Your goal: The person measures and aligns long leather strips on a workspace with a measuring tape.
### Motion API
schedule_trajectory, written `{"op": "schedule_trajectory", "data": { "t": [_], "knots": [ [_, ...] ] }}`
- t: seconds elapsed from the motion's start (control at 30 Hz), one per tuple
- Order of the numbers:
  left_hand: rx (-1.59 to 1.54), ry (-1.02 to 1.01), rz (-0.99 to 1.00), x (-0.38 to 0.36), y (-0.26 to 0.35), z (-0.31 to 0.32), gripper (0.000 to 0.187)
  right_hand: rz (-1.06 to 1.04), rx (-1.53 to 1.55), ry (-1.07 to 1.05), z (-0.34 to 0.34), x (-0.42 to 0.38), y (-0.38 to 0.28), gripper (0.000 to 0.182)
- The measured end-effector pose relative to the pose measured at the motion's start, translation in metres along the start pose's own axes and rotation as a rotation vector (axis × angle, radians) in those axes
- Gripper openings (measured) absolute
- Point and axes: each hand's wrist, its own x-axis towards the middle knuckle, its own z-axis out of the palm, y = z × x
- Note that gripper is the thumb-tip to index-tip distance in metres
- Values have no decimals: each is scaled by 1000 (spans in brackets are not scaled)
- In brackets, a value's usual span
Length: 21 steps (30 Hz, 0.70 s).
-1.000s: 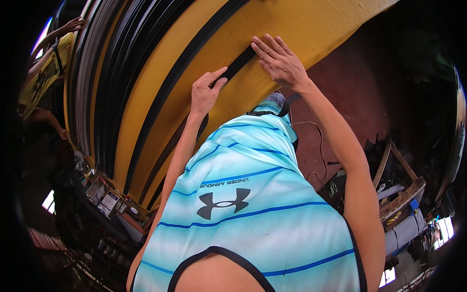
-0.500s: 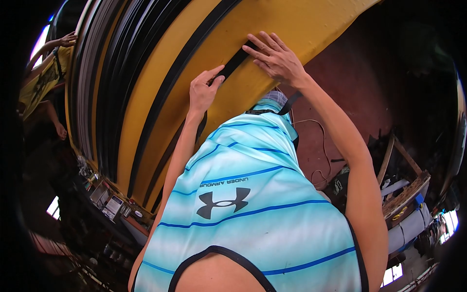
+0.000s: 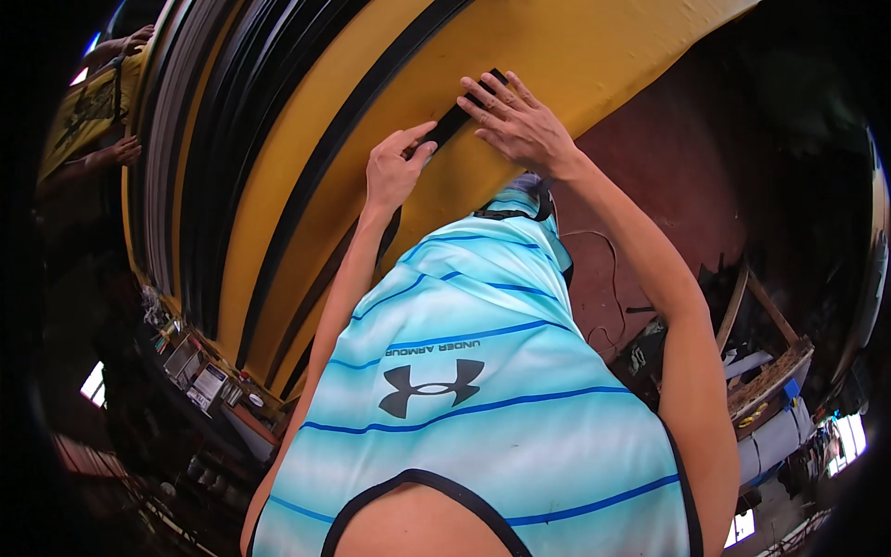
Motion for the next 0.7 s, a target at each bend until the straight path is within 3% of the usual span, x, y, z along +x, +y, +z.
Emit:
{"op": "schedule_trajectory", "data": {
  "t": [0.33, 0.7],
  "knots": [
    [15, -39, -66, -3, -3, -9, 33, 157, 36, 22, 3, -8, 2, 62],
    [14, -95, -113, -2, 0, -10, 35, 96, 48, -2, -4, 1, -5, 59]
  ]
}}
